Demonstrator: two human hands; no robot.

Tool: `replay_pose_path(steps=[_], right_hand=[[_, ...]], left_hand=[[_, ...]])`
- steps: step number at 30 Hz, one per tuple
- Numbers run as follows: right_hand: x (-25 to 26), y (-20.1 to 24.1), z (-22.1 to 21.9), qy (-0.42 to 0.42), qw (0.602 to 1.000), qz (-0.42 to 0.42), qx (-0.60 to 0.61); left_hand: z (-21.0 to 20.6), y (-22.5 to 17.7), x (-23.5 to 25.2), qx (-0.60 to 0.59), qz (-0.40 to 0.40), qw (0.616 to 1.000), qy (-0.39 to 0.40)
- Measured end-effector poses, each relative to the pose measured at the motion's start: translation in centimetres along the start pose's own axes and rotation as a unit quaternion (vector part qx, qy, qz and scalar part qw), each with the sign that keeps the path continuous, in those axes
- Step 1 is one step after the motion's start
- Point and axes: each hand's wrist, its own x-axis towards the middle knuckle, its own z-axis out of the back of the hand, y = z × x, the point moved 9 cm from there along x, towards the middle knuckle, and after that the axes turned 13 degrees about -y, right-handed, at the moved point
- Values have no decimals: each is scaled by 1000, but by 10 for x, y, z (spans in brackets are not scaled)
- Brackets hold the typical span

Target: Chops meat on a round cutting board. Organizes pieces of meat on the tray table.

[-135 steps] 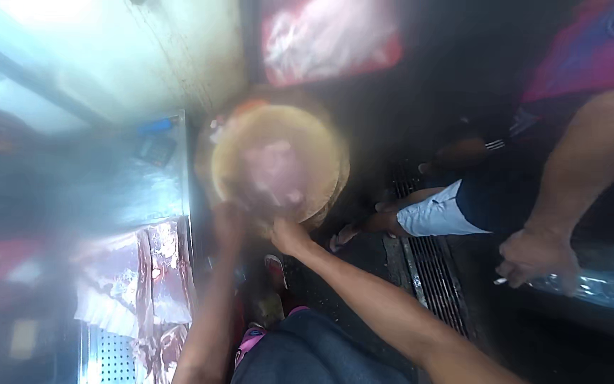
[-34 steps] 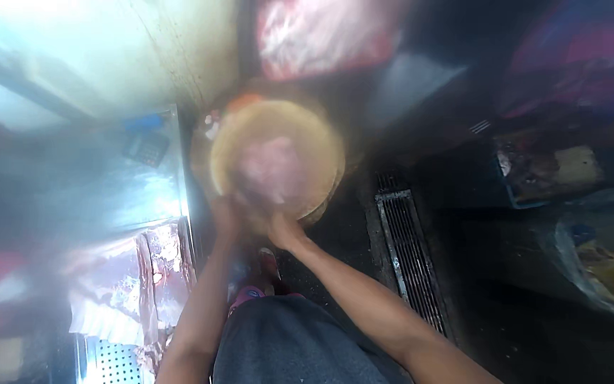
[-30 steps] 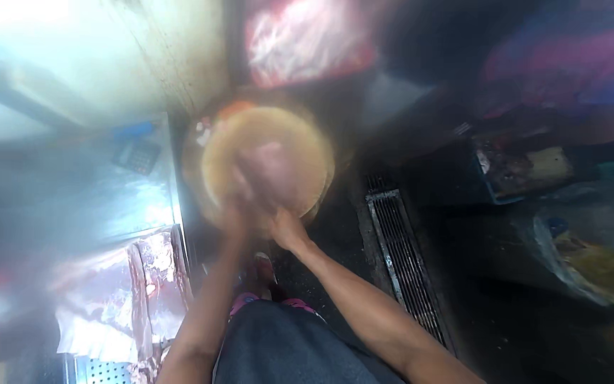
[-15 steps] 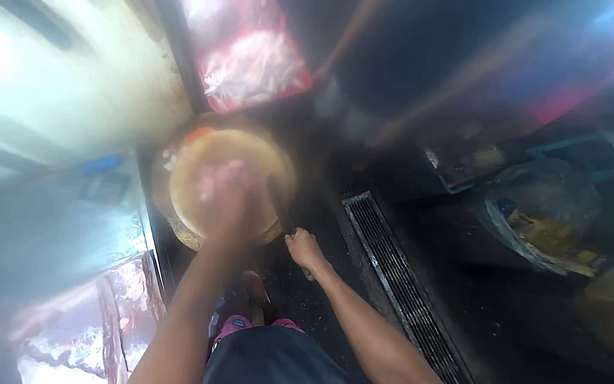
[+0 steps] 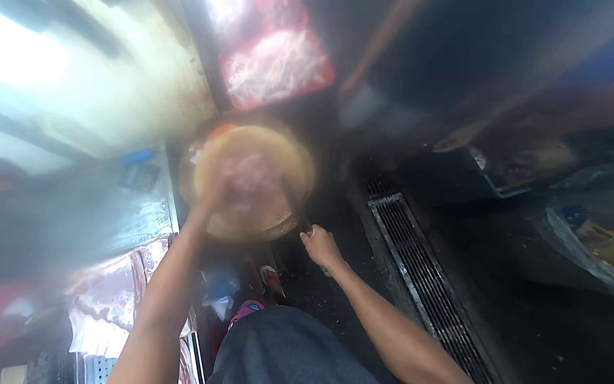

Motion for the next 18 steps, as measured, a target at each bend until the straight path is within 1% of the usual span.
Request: replay_pose_path(steps=[2, 3, 4, 5, 7, 9, 10, 11, 12, 13, 14, 15, 17, 18], right_hand=[[-9, 17, 3, 10, 1000, 26, -13], [-14, 31, 5, 16, 999, 44, -11], [-19, 48, 8, 24, 998, 64, -4], [-22, 67, 13, 27, 996, 86, 3], [-26, 108, 28, 26, 990, 137, 25], [-28, 139, 41, 13, 984, 173, 42], [-28, 152, 48, -1, 981, 189, 50], [-28, 165, 54, -14, 977, 206, 60], [-29, 174, 58, -25, 973, 220, 72], [-32, 183, 60, -32, 969, 230, 84], [-31, 192, 62, -38, 966, 233, 100], [-31, 195, 61, -38, 966, 226, 116], [-33, 180, 51, -23, 970, 203, 132], [-29, 178, 48, -17, 970, 201, 136]], left_hand=[[-7, 36, 6, 1, 40, 998, 40], [-16, 59, 9, 8, 61, 997, 44], [-24, 83, 11, 9, 81, 996, 28], [-26, 104, 12, 0, 97, 995, -14], [-9, 129, 5, -58, 136, 979, -139], [4, 140, -27, -110, 216, 942, -233], [-2, 147, -50, -150, 282, 910, -264], [-23, 155, -73, -202, 357, 865, -288], [-54, 165, -95, -226, 425, 811, -333], [-78, 169, -106, -225, 473, 761, -384], [-86, 168, -100, -215, 491, 735, -416], [-89, 167, -95, -204, 498, 725, -429], [-99, 170, -103, -182, 500, 745, -403], [-92, 174, -104, -180, 486, 753, -406]])
